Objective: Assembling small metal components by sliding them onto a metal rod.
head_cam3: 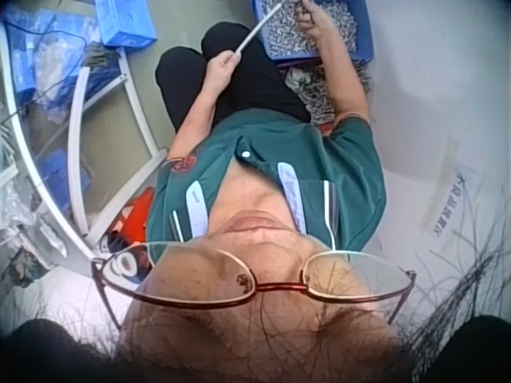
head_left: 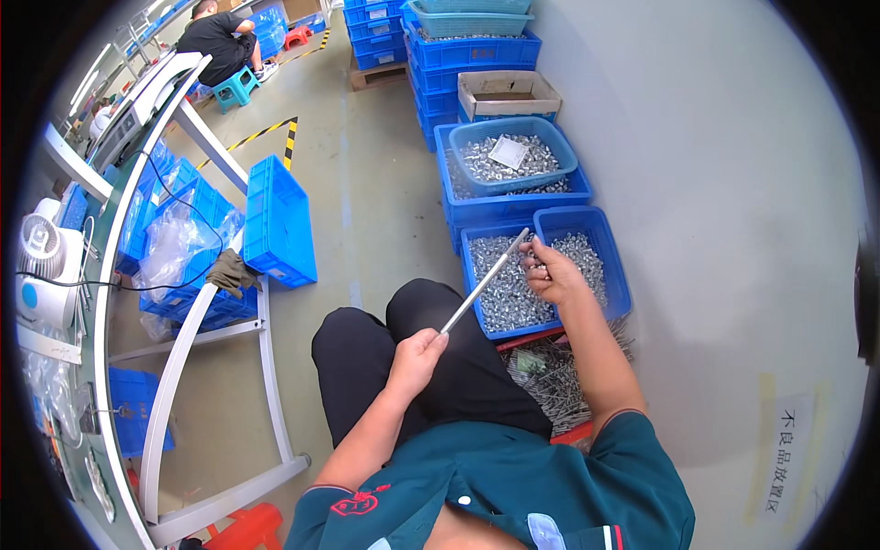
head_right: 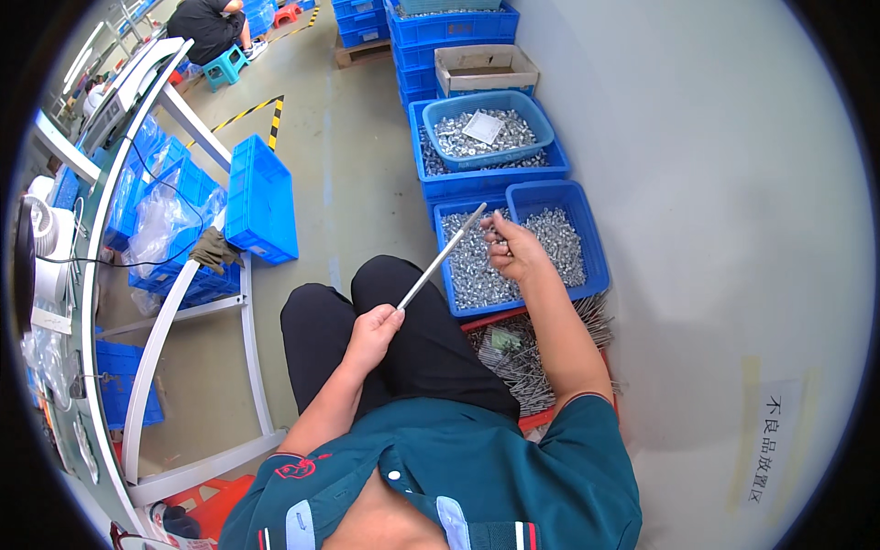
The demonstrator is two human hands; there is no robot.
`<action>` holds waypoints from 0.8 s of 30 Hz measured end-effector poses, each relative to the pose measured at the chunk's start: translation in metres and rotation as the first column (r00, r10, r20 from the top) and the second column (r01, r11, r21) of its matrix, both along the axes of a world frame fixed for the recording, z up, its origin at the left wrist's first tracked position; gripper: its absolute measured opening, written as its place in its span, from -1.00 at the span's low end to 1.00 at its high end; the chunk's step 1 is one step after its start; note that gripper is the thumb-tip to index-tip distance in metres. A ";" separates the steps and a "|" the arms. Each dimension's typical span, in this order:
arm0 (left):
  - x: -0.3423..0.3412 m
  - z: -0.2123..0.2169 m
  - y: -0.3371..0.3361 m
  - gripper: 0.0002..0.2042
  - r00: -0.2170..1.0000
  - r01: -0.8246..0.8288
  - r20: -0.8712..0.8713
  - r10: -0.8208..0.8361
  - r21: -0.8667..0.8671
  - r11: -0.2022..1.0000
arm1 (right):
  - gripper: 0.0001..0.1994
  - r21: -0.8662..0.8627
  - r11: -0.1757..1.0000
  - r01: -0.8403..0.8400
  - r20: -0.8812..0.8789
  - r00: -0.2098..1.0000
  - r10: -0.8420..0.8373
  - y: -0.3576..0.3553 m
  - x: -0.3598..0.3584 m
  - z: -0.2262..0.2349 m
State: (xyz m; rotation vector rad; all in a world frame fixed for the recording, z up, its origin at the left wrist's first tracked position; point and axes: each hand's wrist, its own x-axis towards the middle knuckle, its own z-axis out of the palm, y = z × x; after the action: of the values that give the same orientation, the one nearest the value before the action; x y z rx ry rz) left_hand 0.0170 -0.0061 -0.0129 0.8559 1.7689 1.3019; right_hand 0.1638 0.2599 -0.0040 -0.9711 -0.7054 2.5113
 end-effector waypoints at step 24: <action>0.000 0.004 0.000 -0.74 0.993 0.038 -0.115 -0.040 -0.019 0.999 | -0.86 0.331 0.934 -0.136 0.050 0.991 0.127 0.019 -0.001 0.048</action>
State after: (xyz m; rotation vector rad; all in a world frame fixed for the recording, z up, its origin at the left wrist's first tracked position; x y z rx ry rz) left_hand 0.0174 -0.0062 -0.0093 0.9682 1.8404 1.2326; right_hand 0.1632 0.2788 0.0441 -0.8608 -1.1958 2.3798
